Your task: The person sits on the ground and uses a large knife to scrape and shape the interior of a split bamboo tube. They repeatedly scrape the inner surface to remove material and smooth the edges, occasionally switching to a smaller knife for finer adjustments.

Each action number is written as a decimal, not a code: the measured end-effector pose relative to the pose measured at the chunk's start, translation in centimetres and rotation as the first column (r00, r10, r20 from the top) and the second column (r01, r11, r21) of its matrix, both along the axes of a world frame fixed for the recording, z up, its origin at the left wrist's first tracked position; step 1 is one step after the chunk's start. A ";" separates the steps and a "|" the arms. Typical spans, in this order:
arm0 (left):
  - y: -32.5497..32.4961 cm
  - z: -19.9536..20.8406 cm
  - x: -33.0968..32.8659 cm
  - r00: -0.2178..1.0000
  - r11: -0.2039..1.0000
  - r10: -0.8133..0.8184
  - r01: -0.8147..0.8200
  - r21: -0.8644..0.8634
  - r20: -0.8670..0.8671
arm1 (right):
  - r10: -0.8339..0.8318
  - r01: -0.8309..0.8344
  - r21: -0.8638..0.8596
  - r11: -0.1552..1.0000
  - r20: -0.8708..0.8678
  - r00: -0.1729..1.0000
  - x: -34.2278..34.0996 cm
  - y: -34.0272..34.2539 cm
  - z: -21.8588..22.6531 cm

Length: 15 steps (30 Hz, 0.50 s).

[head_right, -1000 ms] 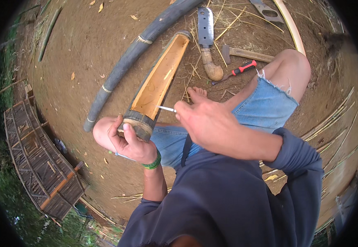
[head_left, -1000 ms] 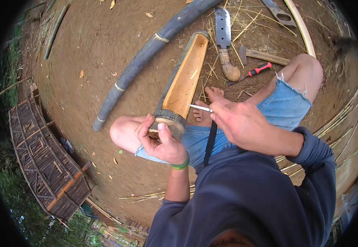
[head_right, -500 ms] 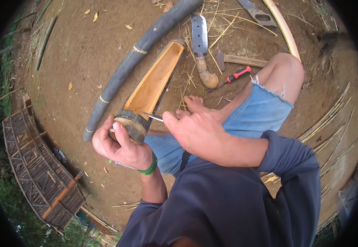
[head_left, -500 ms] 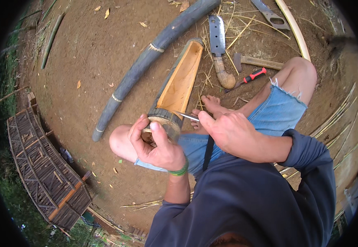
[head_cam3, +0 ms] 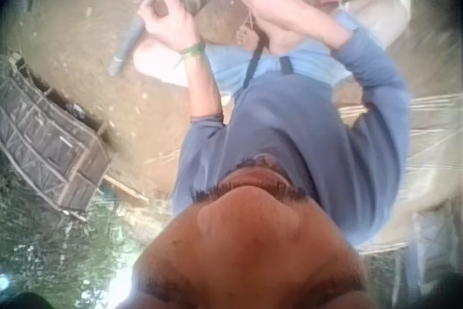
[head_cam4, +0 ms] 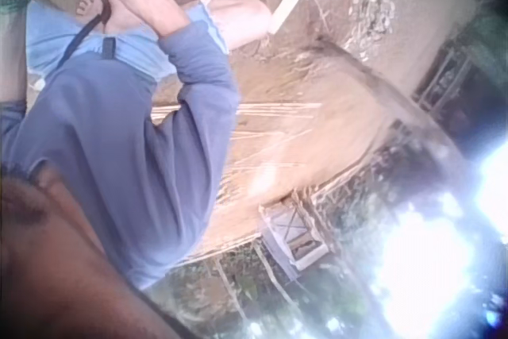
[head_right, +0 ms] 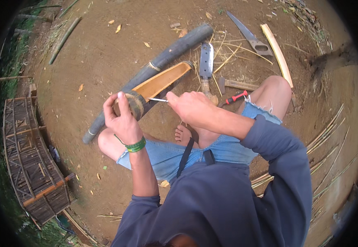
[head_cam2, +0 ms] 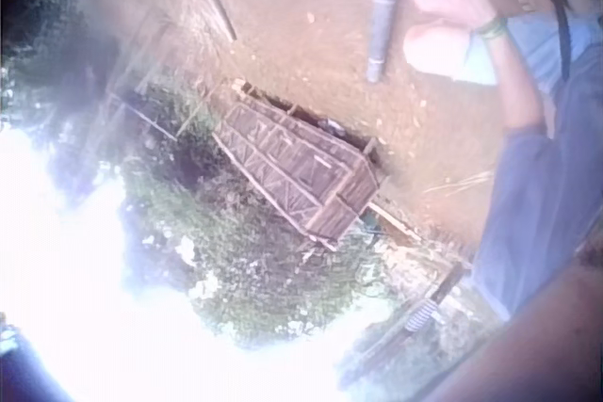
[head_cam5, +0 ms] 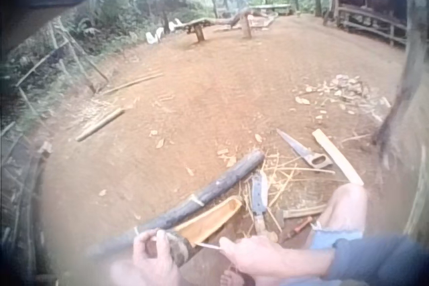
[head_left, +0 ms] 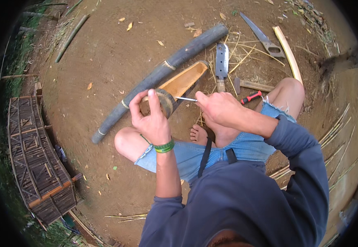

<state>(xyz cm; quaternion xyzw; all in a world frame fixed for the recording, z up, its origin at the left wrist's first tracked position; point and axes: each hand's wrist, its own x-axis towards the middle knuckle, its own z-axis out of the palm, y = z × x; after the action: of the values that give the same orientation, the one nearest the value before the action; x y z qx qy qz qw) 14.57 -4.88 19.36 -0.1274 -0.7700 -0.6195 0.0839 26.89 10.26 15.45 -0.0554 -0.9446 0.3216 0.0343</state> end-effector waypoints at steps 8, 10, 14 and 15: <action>0.6 -1.0 -3.5 0.977 0.986 -0.088 0.058 -0.154 -0.193 | -0.253 0.339 -0.816 0.467 0.244 0.936 1.0 2.5 -0.9; 0.5 -0.5 -3.6 0.989 0.984 -0.115 0.100 -0.149 -0.095 | -0.299 0.396 -0.699 0.595 0.265 0.917 0.3 4.8 -6.3; -0.5 -0.4 -4.4 0.985 0.978 -0.165 0.158 -0.137 -0.042 | -0.448 0.603 -0.559 0.569 0.404 0.798 -2.5 7.9 -16.7; -0.9 -0.5 -4.5 0.988 0.980 -0.155 0.151 -0.126 -0.021 | -0.433 0.621 -0.589 0.517 0.446 0.783 -3.2 8.0 -17.7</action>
<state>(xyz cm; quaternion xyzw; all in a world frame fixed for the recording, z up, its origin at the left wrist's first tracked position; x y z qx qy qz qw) 10.12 -5.78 18.90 -0.2009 -0.7937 -0.5729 0.0396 23.73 18.31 -2.25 -0.3889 -0.6779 0.6238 -0.0087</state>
